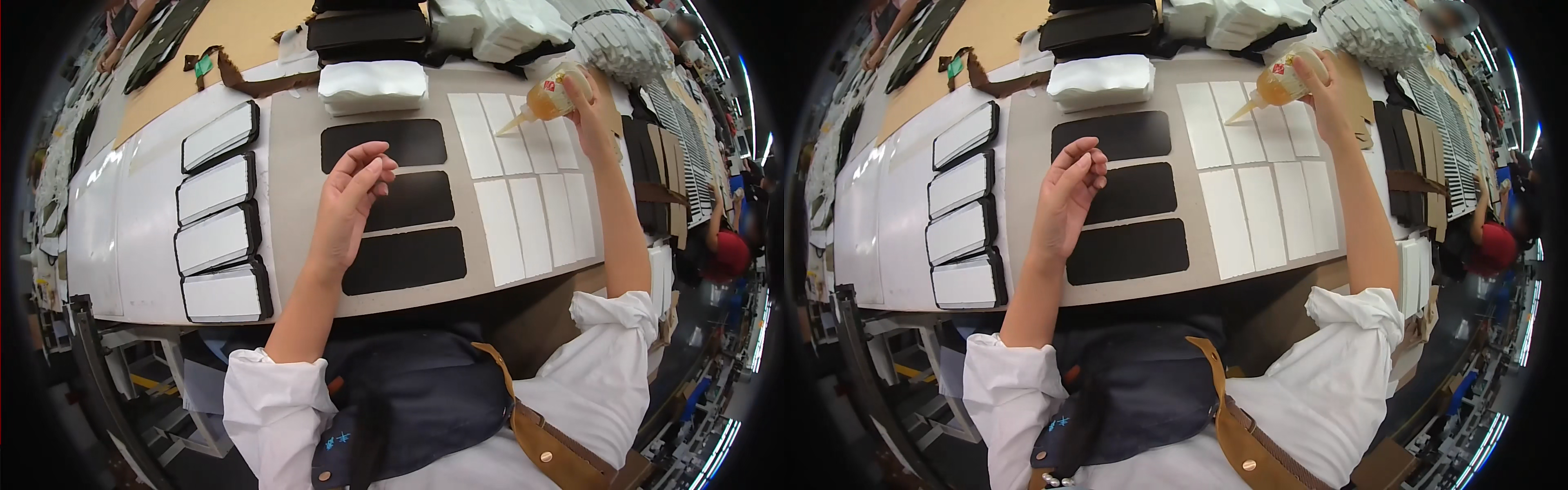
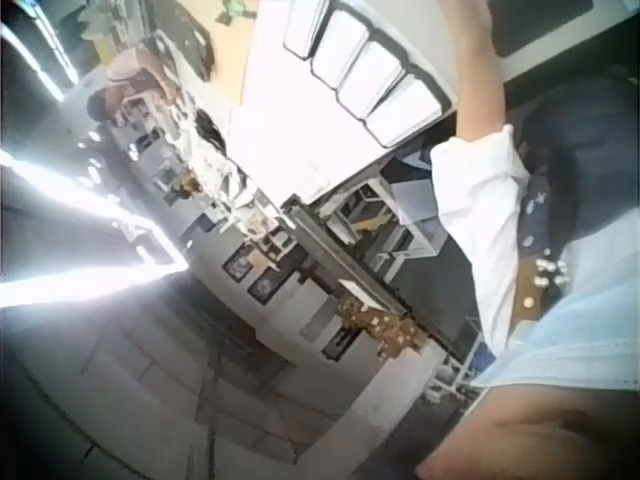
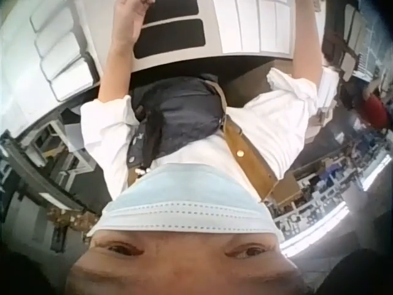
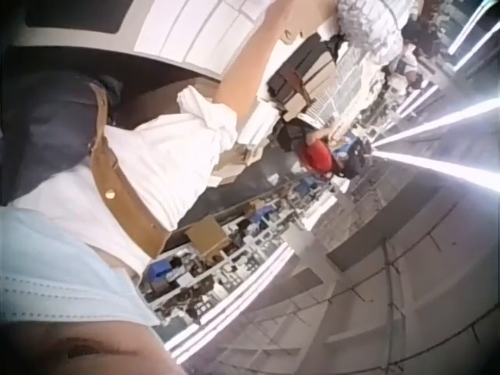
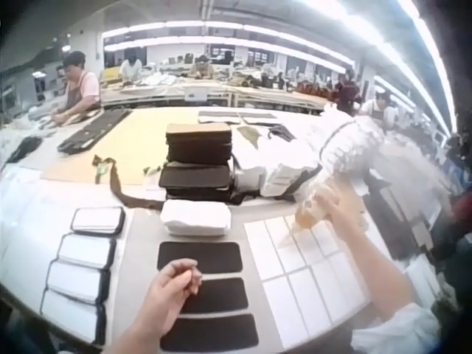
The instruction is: Applying adhesive and lining to leather components at a workshop table.
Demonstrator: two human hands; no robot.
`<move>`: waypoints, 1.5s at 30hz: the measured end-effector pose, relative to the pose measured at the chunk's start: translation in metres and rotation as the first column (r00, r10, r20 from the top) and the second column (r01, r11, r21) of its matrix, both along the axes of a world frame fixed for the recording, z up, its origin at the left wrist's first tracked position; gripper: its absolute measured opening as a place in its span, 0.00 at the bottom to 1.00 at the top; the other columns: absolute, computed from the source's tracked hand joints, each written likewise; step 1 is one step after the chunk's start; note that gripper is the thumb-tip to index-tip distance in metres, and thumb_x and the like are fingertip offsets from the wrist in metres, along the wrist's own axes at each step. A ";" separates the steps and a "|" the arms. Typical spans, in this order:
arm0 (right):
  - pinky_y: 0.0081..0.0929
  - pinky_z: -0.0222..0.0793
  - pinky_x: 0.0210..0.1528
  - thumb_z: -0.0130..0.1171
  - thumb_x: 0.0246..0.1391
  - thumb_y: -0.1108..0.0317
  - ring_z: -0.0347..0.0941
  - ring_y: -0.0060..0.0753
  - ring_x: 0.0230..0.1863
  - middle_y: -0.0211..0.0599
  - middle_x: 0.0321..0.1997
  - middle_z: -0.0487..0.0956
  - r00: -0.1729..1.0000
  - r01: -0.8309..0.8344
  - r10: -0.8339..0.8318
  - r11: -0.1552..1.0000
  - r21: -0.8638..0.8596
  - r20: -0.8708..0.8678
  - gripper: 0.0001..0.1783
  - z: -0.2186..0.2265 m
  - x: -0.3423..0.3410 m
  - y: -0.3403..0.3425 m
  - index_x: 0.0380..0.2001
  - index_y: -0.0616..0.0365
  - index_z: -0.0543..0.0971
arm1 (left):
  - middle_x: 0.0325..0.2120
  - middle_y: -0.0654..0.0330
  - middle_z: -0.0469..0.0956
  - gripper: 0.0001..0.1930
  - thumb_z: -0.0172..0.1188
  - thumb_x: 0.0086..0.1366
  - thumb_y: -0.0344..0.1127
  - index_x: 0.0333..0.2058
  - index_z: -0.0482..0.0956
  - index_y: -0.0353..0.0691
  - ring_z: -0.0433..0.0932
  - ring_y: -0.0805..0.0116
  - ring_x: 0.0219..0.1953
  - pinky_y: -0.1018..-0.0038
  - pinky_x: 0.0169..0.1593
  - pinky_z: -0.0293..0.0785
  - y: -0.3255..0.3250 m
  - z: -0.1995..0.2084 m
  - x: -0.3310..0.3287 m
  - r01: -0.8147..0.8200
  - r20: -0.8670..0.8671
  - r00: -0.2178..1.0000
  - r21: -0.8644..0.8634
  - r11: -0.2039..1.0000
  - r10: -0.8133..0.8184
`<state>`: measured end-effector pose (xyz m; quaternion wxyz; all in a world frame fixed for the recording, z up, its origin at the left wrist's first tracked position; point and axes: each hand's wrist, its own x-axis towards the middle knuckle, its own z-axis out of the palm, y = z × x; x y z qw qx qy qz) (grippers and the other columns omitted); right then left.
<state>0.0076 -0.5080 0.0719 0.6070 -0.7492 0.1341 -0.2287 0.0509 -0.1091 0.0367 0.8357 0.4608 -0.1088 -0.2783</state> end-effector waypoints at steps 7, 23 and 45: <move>0.23 0.74 0.48 0.64 0.56 0.47 0.75 0.24 0.49 0.33 0.49 0.75 0.999 -0.017 0.019 0.998 0.053 -0.037 0.34 -0.005 -0.036 0.001 0.58 0.56 0.68 | 0.38 0.64 0.76 0.15 0.57 0.68 0.35 0.51 0.73 0.37 0.73 0.78 0.41 0.79 0.46 0.69 -0.001 0.000 0.000 0.000 -0.010 1.000 -0.009 1.000 0.000; 0.26 0.77 0.48 0.65 0.57 0.52 0.75 0.27 0.49 0.36 0.49 0.74 0.974 0.131 -0.151 0.984 0.122 0.169 0.32 -0.004 0.013 -0.048 0.56 0.59 0.66 | 0.39 0.62 0.77 0.15 0.56 0.68 0.35 0.51 0.73 0.36 0.73 0.78 0.42 0.81 0.46 0.69 -0.001 0.000 0.000 -0.008 -0.003 1.000 0.000 1.000 0.008; 0.24 0.74 0.49 0.64 0.57 0.49 0.76 0.26 0.48 0.36 0.51 0.74 0.994 0.105 -0.107 0.993 0.044 0.034 0.36 -0.002 0.011 -0.044 0.60 0.59 0.65 | 0.40 0.63 0.77 0.15 0.57 0.68 0.35 0.51 0.74 0.36 0.73 0.79 0.42 0.81 0.46 0.68 -0.001 0.001 0.000 -0.009 -0.005 1.000 0.004 1.000 0.009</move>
